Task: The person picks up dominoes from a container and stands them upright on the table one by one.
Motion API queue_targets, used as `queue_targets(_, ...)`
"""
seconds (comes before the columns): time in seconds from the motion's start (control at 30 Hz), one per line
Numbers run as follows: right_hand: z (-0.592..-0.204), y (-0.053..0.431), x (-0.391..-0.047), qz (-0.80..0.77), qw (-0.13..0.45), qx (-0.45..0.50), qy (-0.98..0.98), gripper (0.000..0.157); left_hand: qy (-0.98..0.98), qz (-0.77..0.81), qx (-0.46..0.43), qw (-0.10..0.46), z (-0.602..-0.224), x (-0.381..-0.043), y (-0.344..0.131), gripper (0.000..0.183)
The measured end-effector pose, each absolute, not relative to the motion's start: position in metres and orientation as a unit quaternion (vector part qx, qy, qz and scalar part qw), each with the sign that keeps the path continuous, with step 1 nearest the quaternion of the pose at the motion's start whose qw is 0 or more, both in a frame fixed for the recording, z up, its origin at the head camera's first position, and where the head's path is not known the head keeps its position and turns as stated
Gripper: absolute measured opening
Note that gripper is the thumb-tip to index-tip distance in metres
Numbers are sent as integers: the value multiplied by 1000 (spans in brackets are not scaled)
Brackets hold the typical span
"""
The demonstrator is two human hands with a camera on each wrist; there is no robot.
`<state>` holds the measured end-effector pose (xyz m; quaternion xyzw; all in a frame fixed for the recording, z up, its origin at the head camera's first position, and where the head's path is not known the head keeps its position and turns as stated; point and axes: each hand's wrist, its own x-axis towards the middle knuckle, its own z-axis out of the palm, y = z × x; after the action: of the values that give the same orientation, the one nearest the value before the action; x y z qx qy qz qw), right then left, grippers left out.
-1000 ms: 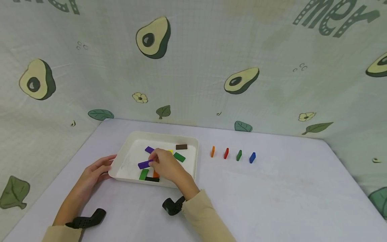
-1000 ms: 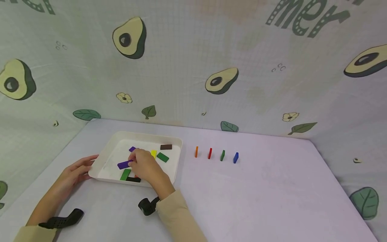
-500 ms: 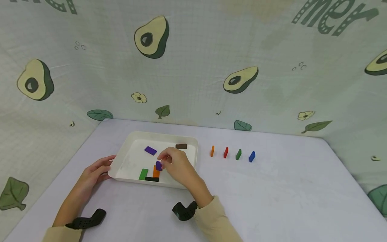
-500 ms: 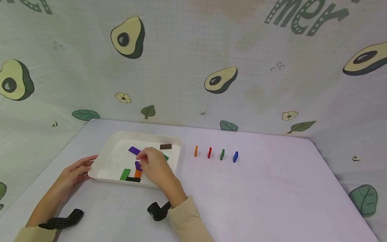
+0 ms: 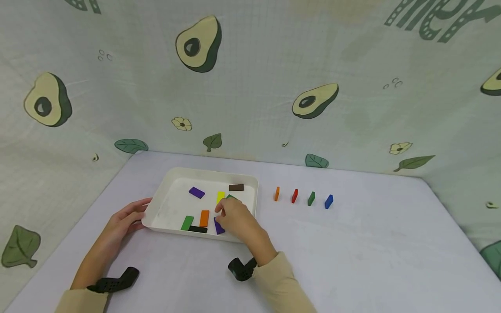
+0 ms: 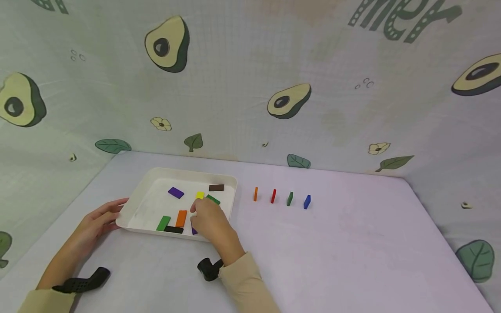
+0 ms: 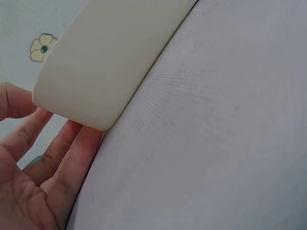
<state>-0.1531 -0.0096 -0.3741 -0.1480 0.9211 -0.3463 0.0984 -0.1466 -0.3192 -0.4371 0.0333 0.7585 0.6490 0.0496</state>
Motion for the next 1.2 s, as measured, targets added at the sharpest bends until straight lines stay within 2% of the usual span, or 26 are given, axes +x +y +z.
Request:
queue_targets(0.2, -386, -20, -155, -277, 122, -97, 948, 34, 752, 656, 40, 47, -438, -147, -319, 39)
queue_targets(0.5, -390, -24, -152, -227, 133, -98, 960, 62, 752, 657, 30, 53, -439, -148, -318, 39)
queue_targets(0.6, -390, -24, -151, -228, 133, -97, 959, 59, 755, 653, 26, 54, -439, -148, -319, 41)
queue_targets(0.73, -390, -25, -151, -240, 138, -91, 957, 42, 758, 650, 24, 53, -438, -148, -320, 41)
queue_targets(0.93, -390, -23, -152, -236, 130, -88, 959, 26, 758, 650, 26, 55, -438, -148, -320, 41)
queue_targets(1.2, -389, -20, -152, -271, 110, -97, 951, 20, 761, 646, 23, 54, -437, -148, -320, 41)
